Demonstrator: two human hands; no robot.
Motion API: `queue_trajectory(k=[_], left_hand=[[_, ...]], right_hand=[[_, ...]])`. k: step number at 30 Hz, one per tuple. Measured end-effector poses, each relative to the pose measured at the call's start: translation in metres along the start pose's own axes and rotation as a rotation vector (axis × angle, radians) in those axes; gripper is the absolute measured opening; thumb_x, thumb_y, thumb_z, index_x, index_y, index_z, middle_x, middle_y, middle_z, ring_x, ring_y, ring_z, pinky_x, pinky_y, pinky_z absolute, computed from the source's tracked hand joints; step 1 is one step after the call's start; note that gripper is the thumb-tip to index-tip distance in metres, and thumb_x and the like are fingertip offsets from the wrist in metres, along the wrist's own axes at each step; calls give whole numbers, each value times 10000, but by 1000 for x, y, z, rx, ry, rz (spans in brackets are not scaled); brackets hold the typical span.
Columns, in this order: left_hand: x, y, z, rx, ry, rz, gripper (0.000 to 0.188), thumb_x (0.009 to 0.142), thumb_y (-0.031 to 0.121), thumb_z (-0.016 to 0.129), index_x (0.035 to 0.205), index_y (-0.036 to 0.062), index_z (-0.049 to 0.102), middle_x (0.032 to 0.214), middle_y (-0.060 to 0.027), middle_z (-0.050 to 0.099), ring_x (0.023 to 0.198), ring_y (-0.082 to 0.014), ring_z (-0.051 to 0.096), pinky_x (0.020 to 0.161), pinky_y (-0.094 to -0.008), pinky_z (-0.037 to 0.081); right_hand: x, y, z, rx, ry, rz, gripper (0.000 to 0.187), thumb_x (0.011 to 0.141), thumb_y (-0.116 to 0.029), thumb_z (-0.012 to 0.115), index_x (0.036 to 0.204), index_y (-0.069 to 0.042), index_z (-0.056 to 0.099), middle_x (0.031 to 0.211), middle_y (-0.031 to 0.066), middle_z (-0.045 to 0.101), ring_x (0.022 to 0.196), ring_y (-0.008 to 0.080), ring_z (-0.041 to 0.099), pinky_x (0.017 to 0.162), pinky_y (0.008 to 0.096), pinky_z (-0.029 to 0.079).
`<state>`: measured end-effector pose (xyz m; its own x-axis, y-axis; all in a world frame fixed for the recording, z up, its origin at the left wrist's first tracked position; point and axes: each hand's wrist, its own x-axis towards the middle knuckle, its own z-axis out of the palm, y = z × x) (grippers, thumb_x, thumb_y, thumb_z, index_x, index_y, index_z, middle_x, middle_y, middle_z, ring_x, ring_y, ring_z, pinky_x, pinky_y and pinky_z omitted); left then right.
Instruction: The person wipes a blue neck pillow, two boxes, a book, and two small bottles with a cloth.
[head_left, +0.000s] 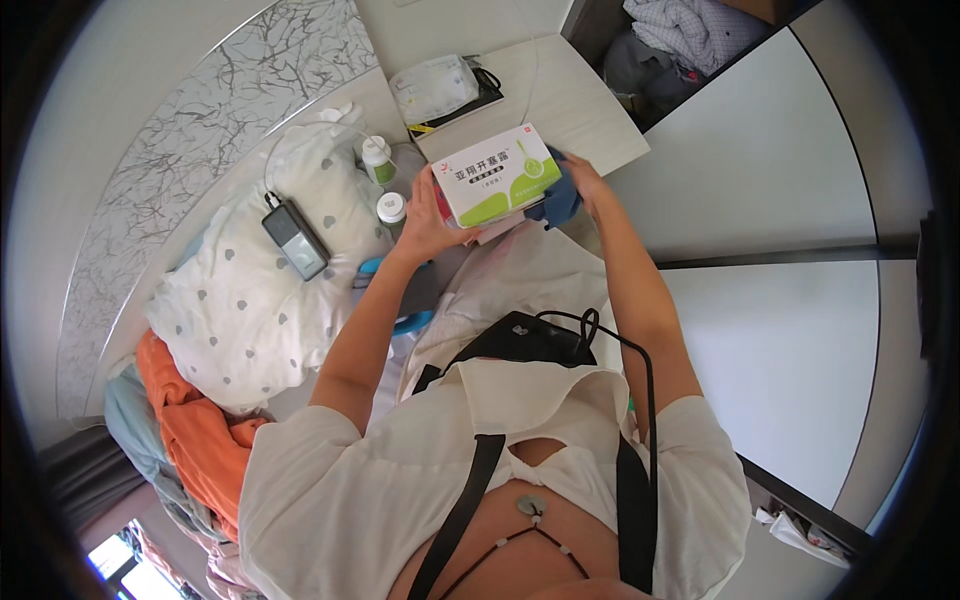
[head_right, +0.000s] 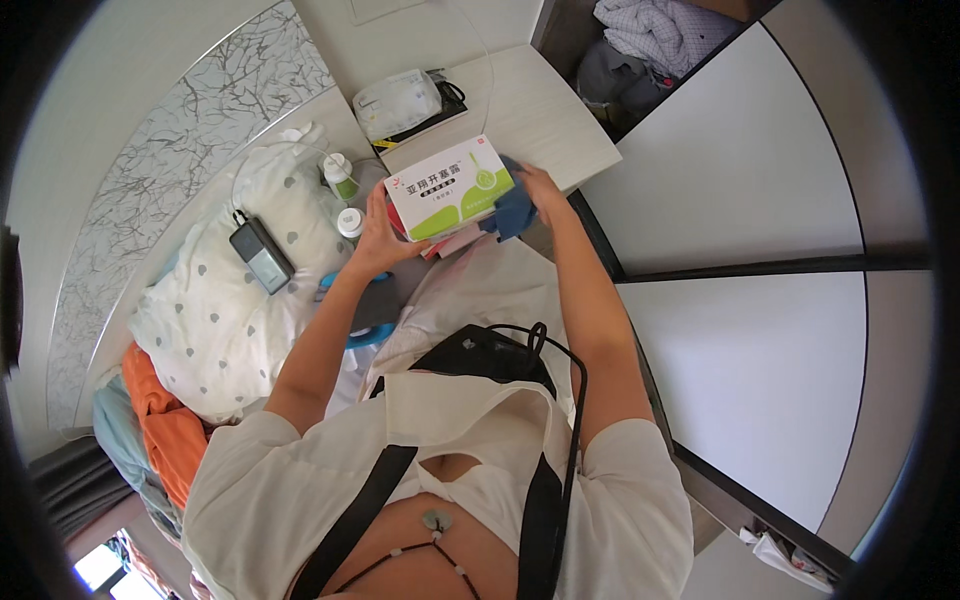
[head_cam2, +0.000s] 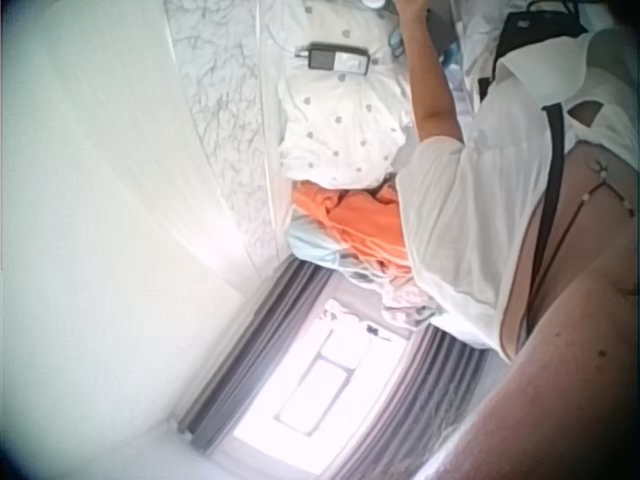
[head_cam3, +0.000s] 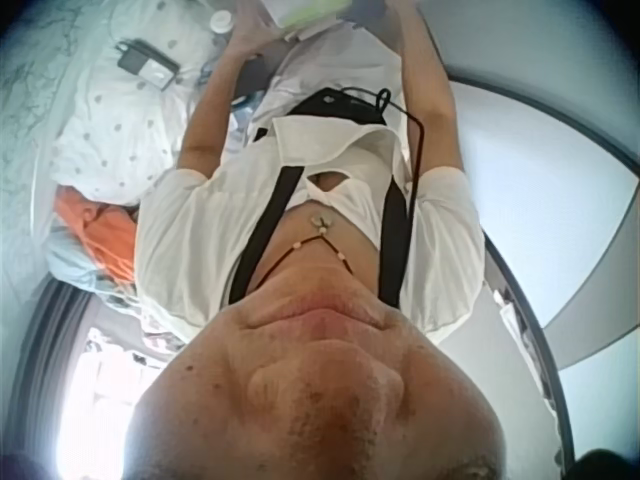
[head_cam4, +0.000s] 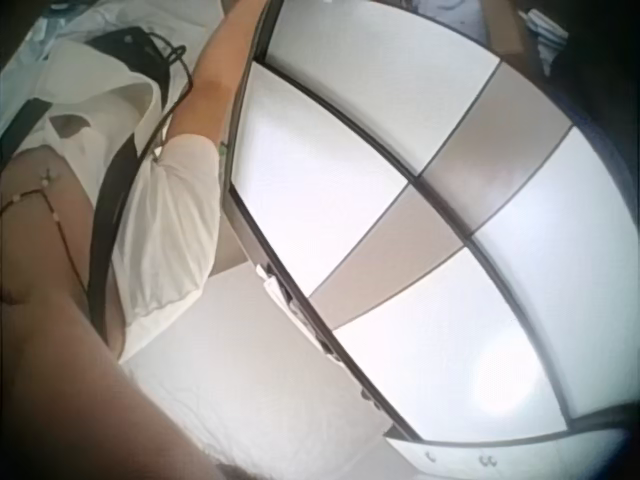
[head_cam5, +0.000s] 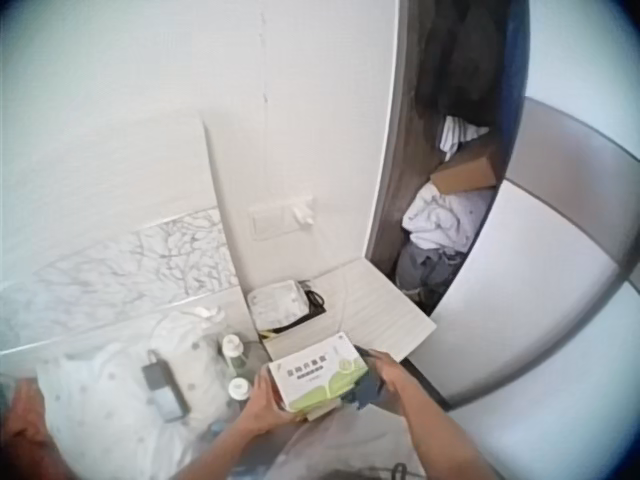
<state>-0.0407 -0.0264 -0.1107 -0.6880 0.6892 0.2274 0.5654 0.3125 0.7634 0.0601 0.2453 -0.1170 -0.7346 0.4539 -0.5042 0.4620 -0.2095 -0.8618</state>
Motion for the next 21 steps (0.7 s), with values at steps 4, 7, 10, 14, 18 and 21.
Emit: queue_trajectory(k=[4, 7, 10, 14, 18, 21], left_hand=[[3, 0, -6, 17, -66, -42, 1182, 482, 328, 826, 1345, -20, 96, 1326, -250, 252, 1240, -377, 279, 999, -436, 286], [2, 8, -13, 100, -80, -71, 1222, 483, 378, 820, 1358, -37, 75, 1385, -275, 156, 1285, -397, 205, 1030, -448, 230], [9, 32, -25, 263, -83, 29, 1225, 486, 437, 804, 1365, -40, 97, 1413, -281, 87, 1314, -395, 145, 1052, -465, 171], [40, 72, -6, 427, -170, 217, 1184, 516, 543, 743, 1376, -6, 142, 1420, -276, 74, 1329, -384, 111, 1053, -497, 134], [75, 76, 36, 559, -317, 150, 1191, 531, 669, 663, 1387, 26, 139, 1416, -283, 94, 1329, -398, 99, 1040, -542, 116], [87, 82, 42, 633, -458, 85, 1237, 507, 718, 640, 1392, 31, 118, 1418, -281, 91, 1329, -403, 86, 1022, -583, 108]], right_hand=[[-9, 35, -9, -230, 22, 10, 352, 872, -141, 492, 1213, -54, 515, 1054, 83, 601, 887, 160, 579, 762, 264, 458], [-35, 27, -3, -208, 80, 5, 360, 862, -123, 513, 1216, -58, 515, 1024, 72, 607, 861, 151, 576, 758, 257, 454], [-46, 20, -5, -73, 82, -42, 352, 858, -124, 525, 1205, -71, 530, 990, 61, 612, 850, 140, 565, 756, 253, 450], [-48, 6, -4, -126, 73, -149, 343, 877, -135, 505, 1217, -94, 525, 1021, 43, 601, 857, 111, 549, 776, 227, 433], [-52, 1, -3, -246, 96, -251, 353, 843, -130, 533, 1193, -86, 535, 1042, 102, 598, 871, 167, 566, 771, 264, 447], [-52, 7, -4, -371, 149, -298, 368, 832, -128, 537, 1196, -77, 528, 1098, 132, 578, 928, 217, 569, 794, 275, 445]])
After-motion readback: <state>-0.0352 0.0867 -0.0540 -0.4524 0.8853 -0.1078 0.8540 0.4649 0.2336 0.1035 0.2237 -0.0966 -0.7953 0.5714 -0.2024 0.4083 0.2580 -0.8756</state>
